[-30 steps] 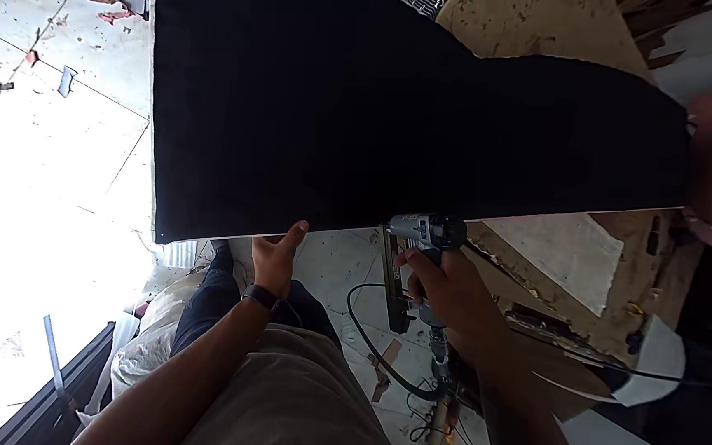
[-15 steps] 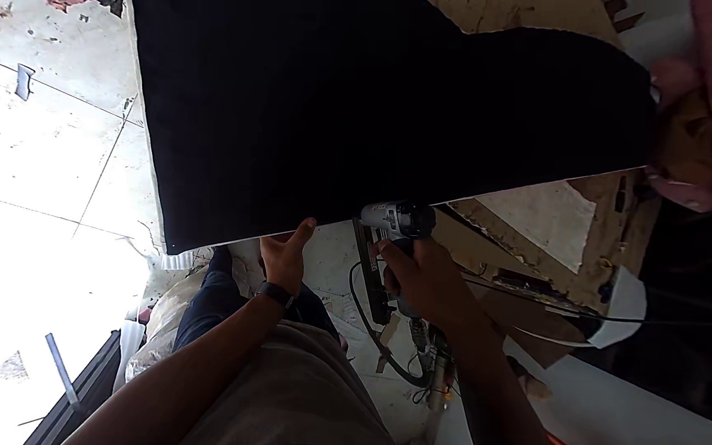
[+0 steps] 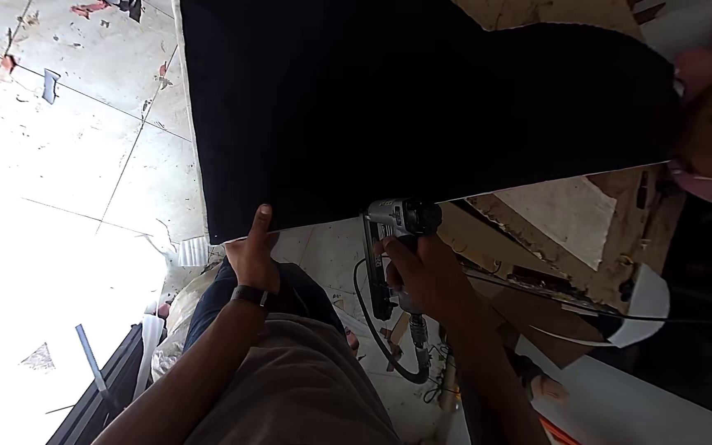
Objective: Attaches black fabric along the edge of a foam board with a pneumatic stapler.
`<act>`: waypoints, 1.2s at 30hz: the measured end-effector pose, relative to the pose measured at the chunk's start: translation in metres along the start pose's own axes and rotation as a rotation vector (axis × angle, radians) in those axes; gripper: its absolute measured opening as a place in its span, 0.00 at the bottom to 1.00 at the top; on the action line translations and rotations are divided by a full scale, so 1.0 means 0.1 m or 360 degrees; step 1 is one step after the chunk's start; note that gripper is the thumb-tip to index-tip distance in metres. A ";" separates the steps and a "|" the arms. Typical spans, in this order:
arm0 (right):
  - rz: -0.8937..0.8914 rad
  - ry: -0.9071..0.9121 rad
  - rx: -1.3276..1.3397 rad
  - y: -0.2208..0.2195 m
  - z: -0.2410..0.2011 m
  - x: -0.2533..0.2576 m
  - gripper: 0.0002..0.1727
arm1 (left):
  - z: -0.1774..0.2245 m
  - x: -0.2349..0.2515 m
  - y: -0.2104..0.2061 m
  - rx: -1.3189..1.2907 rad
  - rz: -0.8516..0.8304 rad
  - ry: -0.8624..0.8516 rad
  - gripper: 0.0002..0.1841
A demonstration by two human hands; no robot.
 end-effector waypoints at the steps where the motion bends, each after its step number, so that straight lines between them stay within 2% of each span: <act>1: 0.0013 0.0006 0.0016 0.00 -0.02 0.00 0.17 | 0.00 0.02 -0.02 -0.0009 -0.0039 -0.0047 0.36; 5: -0.0033 0.0040 0.0097 -0.10 -0.10 -0.11 0.17 | -0.01 0.05 0.09 0.0013 -0.0248 -0.0176 0.36; 13: -0.0053 0.0070 -0.0020 -0.22 -0.19 -0.19 0.18 | -0.01 0.07 0.20 0.0080 -0.0397 -0.0213 0.37; 18: -0.0067 0.0126 0.0077 -0.41 -0.42 -0.32 0.17 | 0.05 0.06 0.24 0.0108 -0.0427 -0.0119 0.35; 26: -0.0029 0.0095 0.0113 -0.62 -0.71 -0.51 0.17 | 0.17 0.04 0.30 0.0370 -0.0432 0.0085 0.33; 30: -0.0046 0.0037 0.0027 -0.73 -0.81 -0.53 0.17 | 0.25 0.05 0.38 0.0475 -0.0513 0.0197 0.32; 33: -0.0057 0.0037 0.0103 -0.68 -0.77 -0.59 0.18 | 0.56 0.03 0.58 0.0457 -0.0615 0.0149 0.43; 36: 0.0049 0.0039 0.0147 -0.55 -0.71 -0.68 0.17 | 0.90 0.15 0.69 0.0617 -0.0571 0.0063 0.55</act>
Point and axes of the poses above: each hand's wrist, its own x-axis towards the middle knuckle, its own y-axis out of the back of the hand, z = x × y, the point moved 5 cm from there along x, towards the middle knuckle, and after that the axes turned 9 degrees about -x, right-handed, at the moved point
